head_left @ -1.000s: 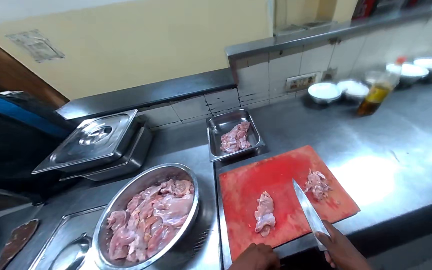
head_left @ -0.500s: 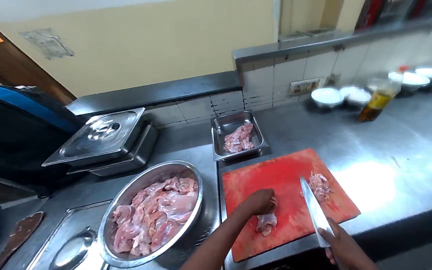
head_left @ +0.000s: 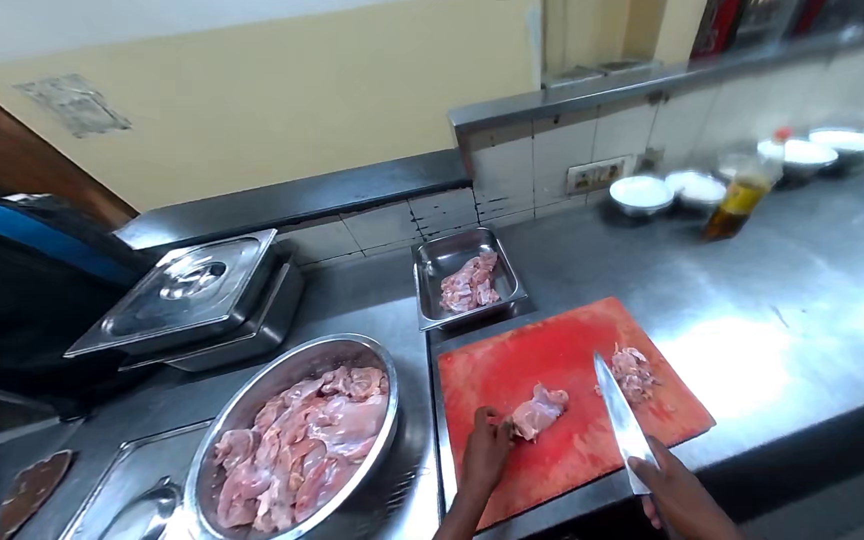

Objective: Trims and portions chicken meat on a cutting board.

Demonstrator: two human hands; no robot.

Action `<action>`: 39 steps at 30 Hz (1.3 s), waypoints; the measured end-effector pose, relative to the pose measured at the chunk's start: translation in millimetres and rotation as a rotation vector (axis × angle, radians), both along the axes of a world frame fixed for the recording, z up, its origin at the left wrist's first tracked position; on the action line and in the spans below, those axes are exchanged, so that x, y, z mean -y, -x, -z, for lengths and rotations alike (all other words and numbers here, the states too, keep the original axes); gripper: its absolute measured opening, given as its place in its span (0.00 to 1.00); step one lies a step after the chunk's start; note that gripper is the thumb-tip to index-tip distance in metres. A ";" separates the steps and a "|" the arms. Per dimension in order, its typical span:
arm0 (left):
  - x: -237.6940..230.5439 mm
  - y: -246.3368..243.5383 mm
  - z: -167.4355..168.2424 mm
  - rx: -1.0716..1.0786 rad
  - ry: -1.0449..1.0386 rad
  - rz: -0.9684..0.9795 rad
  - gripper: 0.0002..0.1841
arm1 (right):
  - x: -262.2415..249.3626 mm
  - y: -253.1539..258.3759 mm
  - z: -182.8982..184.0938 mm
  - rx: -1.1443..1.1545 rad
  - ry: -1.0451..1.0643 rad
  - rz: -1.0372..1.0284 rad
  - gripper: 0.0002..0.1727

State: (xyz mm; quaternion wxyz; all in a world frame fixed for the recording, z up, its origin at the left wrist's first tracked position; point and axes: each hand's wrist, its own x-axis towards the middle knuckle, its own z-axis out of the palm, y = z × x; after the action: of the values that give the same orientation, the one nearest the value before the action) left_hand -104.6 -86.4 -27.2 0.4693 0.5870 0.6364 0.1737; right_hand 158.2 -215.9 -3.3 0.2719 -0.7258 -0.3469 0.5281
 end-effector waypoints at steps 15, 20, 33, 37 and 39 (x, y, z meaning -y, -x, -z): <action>-27.8 -11.5 18.0 -0.198 -0.356 0.444 0.16 | -60.7 16.5 -4.4 0.239 0.148 -0.341 0.26; -31.0 -8.5 18.7 -0.188 -0.369 0.436 0.15 | -60.6 25.1 8.9 0.250 0.157 -0.359 0.25; -52.9 -27.4 -4.8 -0.291 -0.208 0.637 0.16 | -21.7 80.7 -19.3 0.570 0.192 -0.621 0.23; -50.4 -27.8 -2.4 -0.276 -0.232 0.635 0.15 | -19.5 90.7 -26.0 0.583 0.253 -0.599 0.23; -50.5 -27.7 -1.6 -0.261 -0.244 0.635 0.15 | -29.8 97.0 -21.8 0.594 0.276 -0.600 0.24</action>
State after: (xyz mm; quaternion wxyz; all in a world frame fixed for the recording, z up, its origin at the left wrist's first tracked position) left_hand -76.8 -35.9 -25.6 0.3414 0.8243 0.4514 0.0175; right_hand 61.2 -186.1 18.6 -0.1044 -0.7427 -0.5314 0.3938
